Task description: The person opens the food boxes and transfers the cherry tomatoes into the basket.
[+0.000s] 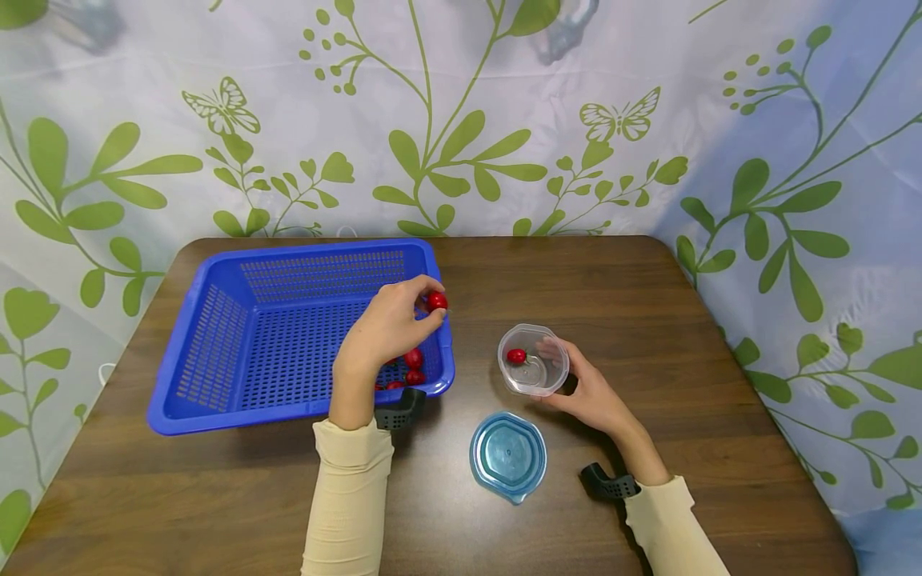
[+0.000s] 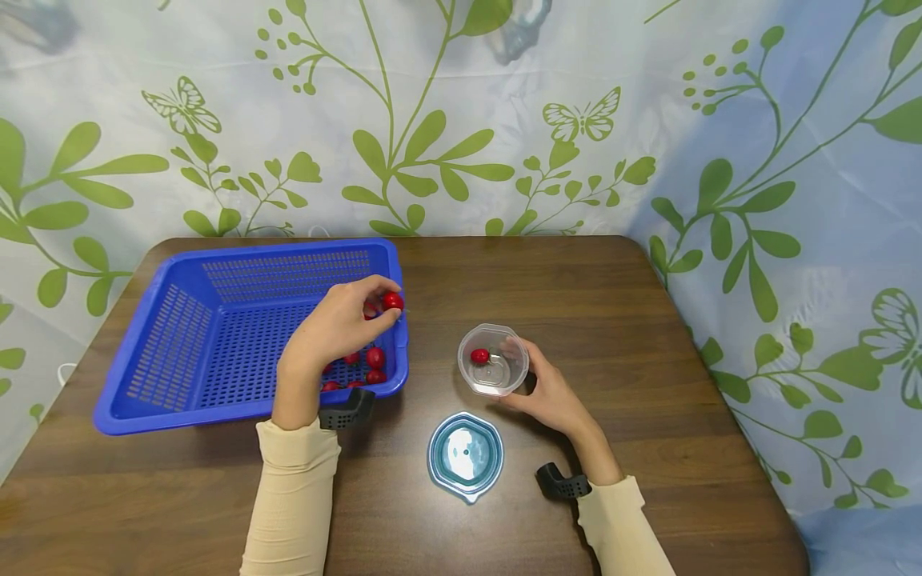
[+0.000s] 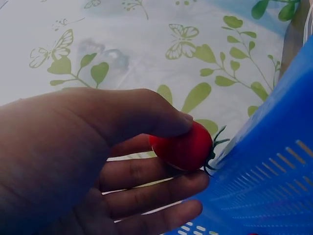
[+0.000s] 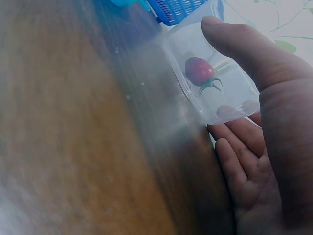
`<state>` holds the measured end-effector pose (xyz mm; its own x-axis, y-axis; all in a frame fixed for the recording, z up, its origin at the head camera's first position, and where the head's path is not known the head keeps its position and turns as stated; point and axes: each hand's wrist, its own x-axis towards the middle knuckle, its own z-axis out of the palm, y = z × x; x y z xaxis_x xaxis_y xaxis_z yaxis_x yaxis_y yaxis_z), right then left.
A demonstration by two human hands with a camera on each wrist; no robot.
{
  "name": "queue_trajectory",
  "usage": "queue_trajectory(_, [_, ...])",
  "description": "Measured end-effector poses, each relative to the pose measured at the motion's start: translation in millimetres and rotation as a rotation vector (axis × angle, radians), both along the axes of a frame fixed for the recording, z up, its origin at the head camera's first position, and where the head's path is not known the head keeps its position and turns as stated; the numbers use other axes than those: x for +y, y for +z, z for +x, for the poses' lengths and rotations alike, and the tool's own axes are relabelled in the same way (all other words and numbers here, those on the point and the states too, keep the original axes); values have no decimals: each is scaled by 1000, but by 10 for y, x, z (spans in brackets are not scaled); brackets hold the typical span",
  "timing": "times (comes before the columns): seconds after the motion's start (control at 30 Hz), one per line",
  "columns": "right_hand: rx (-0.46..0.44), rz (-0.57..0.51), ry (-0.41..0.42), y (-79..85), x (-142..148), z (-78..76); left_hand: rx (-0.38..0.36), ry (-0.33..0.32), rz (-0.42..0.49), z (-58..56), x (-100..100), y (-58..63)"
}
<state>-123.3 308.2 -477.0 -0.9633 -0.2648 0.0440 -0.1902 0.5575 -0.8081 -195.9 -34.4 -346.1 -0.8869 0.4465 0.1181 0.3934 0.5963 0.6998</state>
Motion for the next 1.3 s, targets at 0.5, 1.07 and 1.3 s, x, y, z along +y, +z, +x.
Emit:
queue_trajectory(0.5, [7,-12,3,-17,6,-1,-30,21,-43,-26,-127,-73])
queue_trajectory(1.07, [3,-26,9,-6,5,2,-162,0,-206,-47,-160,-117])
queue_trajectory(1.3, [4,-13,7,-3,6,-1,-150,-24,-174,-68,-169,-153])
